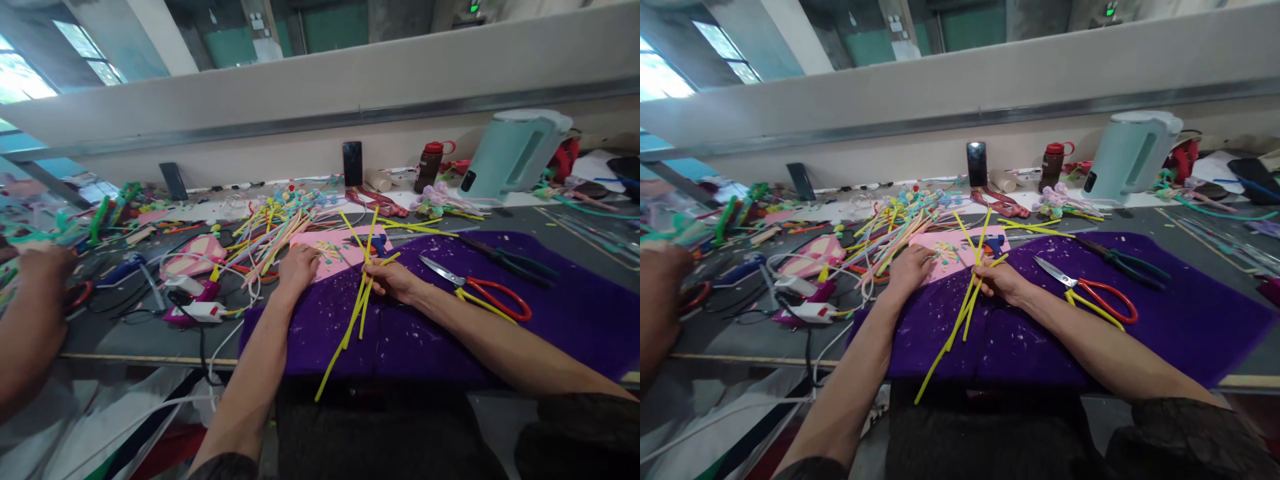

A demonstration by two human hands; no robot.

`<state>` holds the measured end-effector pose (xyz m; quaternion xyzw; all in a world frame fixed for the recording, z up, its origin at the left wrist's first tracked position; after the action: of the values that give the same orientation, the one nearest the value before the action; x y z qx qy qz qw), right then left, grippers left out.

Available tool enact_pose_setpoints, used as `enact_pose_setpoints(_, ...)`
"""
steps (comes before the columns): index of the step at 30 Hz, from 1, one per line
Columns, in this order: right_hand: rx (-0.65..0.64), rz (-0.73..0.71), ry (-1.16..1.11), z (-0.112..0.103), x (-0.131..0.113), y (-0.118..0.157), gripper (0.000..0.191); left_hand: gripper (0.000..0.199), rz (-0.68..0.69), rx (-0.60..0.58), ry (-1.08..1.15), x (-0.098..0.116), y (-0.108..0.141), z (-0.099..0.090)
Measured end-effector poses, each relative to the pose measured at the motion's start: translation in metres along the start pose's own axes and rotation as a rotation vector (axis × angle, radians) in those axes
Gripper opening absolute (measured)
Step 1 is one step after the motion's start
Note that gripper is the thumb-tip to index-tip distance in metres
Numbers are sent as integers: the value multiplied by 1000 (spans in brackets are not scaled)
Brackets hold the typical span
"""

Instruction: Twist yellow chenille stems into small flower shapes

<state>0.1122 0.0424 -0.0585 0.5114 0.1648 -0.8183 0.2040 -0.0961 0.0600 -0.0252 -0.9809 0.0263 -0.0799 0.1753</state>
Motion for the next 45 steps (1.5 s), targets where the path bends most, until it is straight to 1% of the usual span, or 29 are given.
enact_pose_setpoints(1,0,-2,3,0,0,0,17,29,117,-21,54,9,1,2)
enact_pose_setpoints(3,0,-7,8,-1,0,0,17,29,353,-115,124,28,3,8)
enact_pose_setpoints(4,-1,-8,9,-1,0,0,17,29,416,-156,125,35,4,11)
enact_pose_setpoints(5,-2,-9,10,-1,0,1,17,30,439,-178,113,39,4,13)
enact_pose_setpoints(6,-2,-8,10,0,0,1,18,30,430,-186,94,41,3,15)
enact_pose_setpoints(8,-1,-2,16,0,0,1,18,31,349,-171,46,37,1,15)
enact_pose_setpoints(12,8,5,32,1,0,1,19,31,156,-124,-43,16,-1,13)
enact_pose_setpoints(16,-5,3,38,1,0,1,18,32,124,-139,-73,6,0,13)
enact_pose_setpoints(20,1,2,43,1,-1,2,18,31,49,-125,-158,5,-1,12)
enact_pose_setpoints(23,-4,3,39,1,-1,1,18,28,-19,-88,-182,7,0,7)
enact_pose_setpoints(26,5,-7,55,1,0,1,19,24,-55,8,-97,14,0,-5)
enact_pose_setpoints(28,11,-28,97,3,-2,1,20,24,-96,77,30,21,1,-14)
enact_pose_setpoints(29,6,-39,125,5,-3,2,20,25,-127,90,115,25,2,-18)
enact_pose_setpoints(30,-10,-48,155,7,-5,3,20,27,-153,74,218,30,4,-21)
enact_pose_setpoints(31,-37,-52,180,10,-6,4,19,30,-162,15,345,35,6,-22)
enact_pose_setpoints(32,-68,-55,193,13,-7,5,19,33,-139,-115,499,43,9,-21)
enact_pose_setpoints(33,-102,-49,199,16,-7,6,19,37,-118,-274,666,51,12,-20)
enact_pose_setpoints(34,-132,-41,200,18,-7,7,18,41,-118,-431,818,59,17,-18)
enact_pose_setpoints(35,-158,-30,202,20,-6,8,18,45,-126,-554,945,66,22,-17)
enact_pose_setpoints(36,-176,-15,206,21,-4,8,17,48,-132,-645,1039,73,26,-16)
enact_pose_setpoints(38,-205,17,212,22,0,8,17,54,-145,-788,1166,82,33,-14)
enact_pose_setpoints(40,-225,40,201,22,3,8,16,56,-160,-873,1234,86,37,-11)
enact_pose_setpoints(41,-233,48,190,23,4,8,15,54,-166,-883,1253,87,38,-11)
enact_pose_setpoints(42,-243,55,177,24,4,8,13,50,-168,-865,1264,86,37,-10)
enact_pose_setpoints(45,-266,54,152,30,3,10,9,34,-155,-751,1262,81,34,-11)
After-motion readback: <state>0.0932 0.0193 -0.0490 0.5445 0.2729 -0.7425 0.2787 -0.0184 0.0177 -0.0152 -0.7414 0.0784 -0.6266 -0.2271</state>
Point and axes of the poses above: each hand's wrist, its own y-axis away from the middle knuckle, its own z-axis out of the palm, x = y × z, the point moved 3 cm from there along -y, towards the middle knuckle, and after that the axes turned 11 degrees about -z, right-handed, at the moved point
